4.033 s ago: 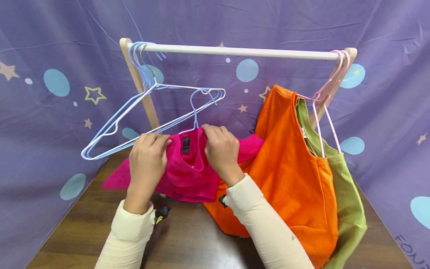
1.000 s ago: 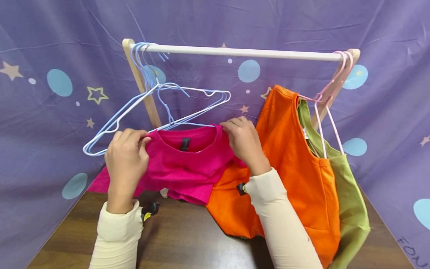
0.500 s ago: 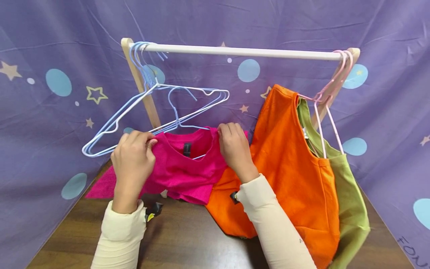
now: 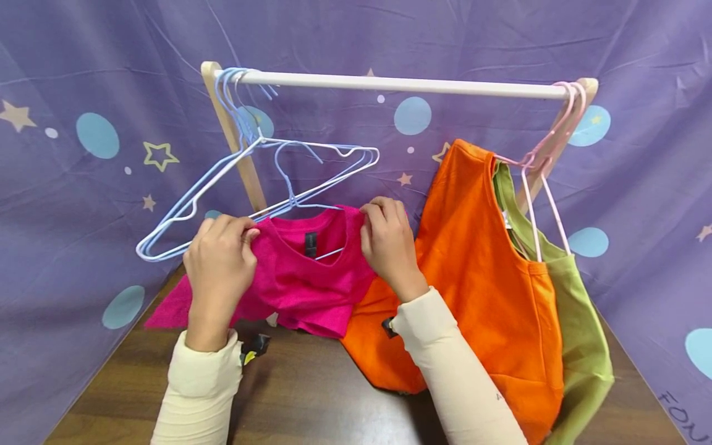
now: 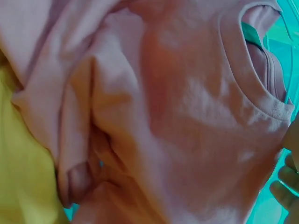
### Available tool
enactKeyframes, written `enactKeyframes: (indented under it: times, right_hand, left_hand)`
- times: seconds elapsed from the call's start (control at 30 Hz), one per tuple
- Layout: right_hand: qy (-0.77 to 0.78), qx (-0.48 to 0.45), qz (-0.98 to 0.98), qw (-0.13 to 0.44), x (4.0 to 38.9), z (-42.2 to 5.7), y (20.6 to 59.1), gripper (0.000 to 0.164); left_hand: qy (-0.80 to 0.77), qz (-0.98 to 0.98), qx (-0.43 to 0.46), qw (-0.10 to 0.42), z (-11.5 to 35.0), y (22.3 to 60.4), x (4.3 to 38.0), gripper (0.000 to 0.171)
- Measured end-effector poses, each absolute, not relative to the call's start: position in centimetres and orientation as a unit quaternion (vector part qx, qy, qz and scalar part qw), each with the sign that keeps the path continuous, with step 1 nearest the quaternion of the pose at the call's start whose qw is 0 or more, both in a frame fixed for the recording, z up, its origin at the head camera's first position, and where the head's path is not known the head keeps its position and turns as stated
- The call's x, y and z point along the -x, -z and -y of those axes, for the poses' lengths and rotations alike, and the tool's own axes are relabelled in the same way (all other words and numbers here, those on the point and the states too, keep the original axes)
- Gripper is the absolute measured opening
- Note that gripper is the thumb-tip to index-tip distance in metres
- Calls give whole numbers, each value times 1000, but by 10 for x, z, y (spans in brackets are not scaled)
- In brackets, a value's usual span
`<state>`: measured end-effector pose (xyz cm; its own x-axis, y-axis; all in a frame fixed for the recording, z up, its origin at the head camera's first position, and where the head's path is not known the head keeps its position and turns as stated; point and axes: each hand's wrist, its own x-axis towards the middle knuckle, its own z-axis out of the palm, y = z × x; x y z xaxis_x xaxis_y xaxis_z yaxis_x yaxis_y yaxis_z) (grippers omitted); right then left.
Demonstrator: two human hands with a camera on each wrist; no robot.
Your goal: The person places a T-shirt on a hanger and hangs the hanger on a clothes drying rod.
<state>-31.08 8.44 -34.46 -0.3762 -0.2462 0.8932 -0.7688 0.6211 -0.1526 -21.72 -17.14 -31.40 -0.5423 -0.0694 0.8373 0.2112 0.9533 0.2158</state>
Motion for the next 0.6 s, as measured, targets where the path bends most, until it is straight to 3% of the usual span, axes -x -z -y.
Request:
enactKeyframes:
  times: [0.27,0.6]
  right_hand:
    - [-261,-362,788,424,312,-94,335,28]
    - [-226,-341,786,463,306,-82,336,18]
  left_hand:
    - [155,856,40,492,171,315,217,12]
    - [140,849,57,506,162,318,220,7]
